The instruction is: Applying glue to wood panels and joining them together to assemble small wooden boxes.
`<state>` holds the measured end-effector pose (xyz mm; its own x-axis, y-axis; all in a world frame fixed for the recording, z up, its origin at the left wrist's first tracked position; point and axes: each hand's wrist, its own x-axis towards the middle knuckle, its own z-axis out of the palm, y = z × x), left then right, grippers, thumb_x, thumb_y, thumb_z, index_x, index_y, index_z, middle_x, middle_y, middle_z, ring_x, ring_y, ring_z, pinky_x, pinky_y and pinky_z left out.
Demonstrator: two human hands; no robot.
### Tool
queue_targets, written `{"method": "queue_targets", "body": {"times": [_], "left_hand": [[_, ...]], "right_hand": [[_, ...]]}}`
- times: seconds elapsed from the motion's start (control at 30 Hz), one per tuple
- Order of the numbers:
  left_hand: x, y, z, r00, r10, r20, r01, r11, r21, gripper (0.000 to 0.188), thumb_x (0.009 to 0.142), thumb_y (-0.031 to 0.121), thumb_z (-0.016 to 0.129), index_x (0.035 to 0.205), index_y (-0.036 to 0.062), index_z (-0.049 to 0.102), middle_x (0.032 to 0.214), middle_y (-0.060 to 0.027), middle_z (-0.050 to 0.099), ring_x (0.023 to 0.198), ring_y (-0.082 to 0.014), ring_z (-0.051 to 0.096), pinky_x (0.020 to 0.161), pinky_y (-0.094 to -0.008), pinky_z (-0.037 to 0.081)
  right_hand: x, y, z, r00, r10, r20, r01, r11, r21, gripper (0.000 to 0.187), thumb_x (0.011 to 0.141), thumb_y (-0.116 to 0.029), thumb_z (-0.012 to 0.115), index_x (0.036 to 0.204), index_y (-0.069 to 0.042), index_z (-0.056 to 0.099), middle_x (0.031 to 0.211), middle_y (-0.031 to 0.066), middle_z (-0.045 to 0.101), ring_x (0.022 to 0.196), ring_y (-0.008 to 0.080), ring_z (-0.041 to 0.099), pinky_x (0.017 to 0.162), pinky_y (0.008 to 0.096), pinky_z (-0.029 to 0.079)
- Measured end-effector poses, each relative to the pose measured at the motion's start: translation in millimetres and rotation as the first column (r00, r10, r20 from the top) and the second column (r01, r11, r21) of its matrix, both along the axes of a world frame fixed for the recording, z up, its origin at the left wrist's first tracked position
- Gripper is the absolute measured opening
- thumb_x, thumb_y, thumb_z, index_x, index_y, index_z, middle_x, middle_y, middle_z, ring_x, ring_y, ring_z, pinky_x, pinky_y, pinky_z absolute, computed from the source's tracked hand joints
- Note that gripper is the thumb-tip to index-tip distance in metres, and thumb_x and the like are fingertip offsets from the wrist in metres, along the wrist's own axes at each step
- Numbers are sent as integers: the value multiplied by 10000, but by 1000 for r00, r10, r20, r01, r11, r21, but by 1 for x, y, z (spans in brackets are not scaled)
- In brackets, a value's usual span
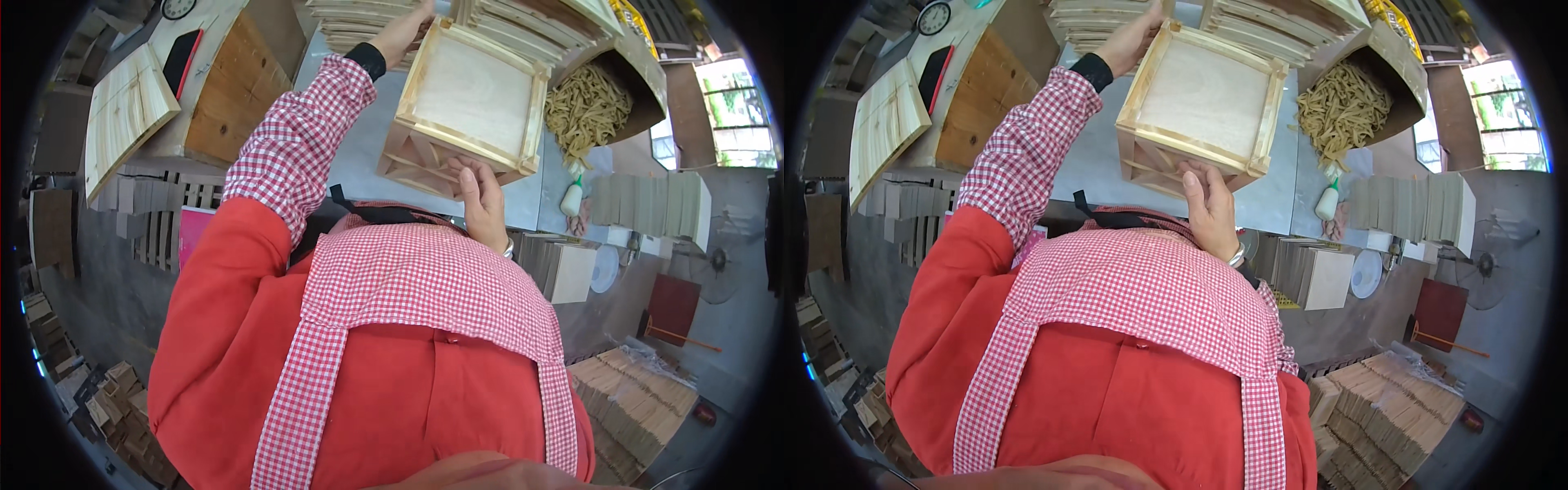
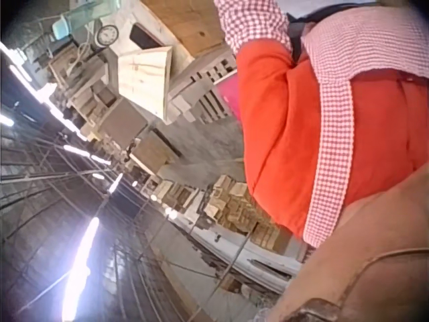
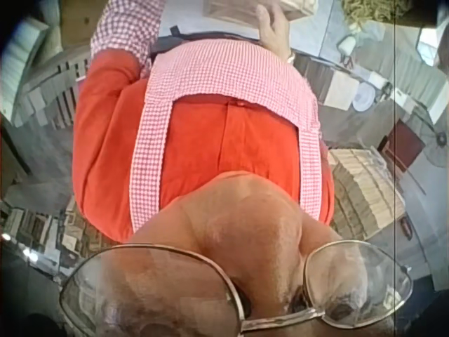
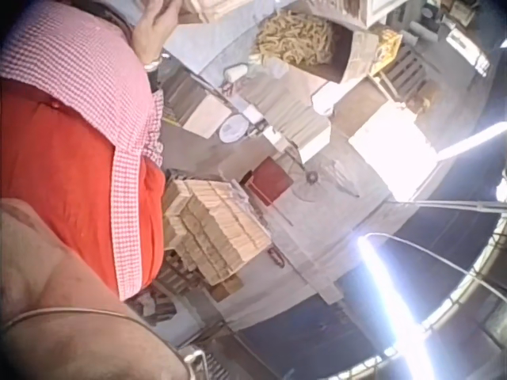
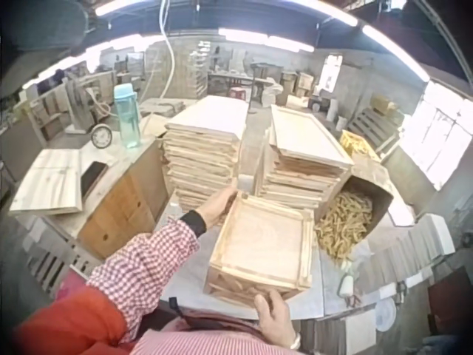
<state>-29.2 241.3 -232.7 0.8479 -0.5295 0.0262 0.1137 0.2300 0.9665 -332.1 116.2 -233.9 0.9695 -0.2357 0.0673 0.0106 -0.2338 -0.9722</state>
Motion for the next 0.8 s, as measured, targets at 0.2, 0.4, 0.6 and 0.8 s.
{"method": "queue_targets", "body": {"times": [0.2,0.4,0.6,0.8], "left_hand": [[-57,40,3,987,125,96,-134,987,86,420,987,445,426,959,95,657,936,-22,649,939,-127,593,873,-282,435],[-127,58,32,998,-19,-52,33,958,283,455,991,441,432,1139,46,602,1008,-36,636,970,-111,579,846,-267,457],[-109,19,39,990,-128,59,91,900,426,441,982,319,509,1298,11,523,1083,-18,611,980,-82,543,855,-256,446],[-128,26,30,989,-27,145,-16,958,287,413,976,263,523,1305,14,515,1077,-14,607,967,-74,530,843,-243,441]], "right_hand": [[7,-53,-5,978,-196,69,178,961,210,376,1005,-277,444,1213,28,517,956,83,612,873,135,557,804,275,452],[41,-119,15,974,-225,16,225,967,-119,393,974,-232,519,1260,37,501,845,10,562,733,75,497,674,221,425],[53,-112,21,989,-142,39,143,989,-25,416,944,-177,569,1298,29,497,828,-12,580,682,42,472,617,195,399],[46,-105,38,989,-131,74,135,989,-64,415,940,-166,575,1315,-1,508,854,-32,591,701,23,461,614,186,386]]}}
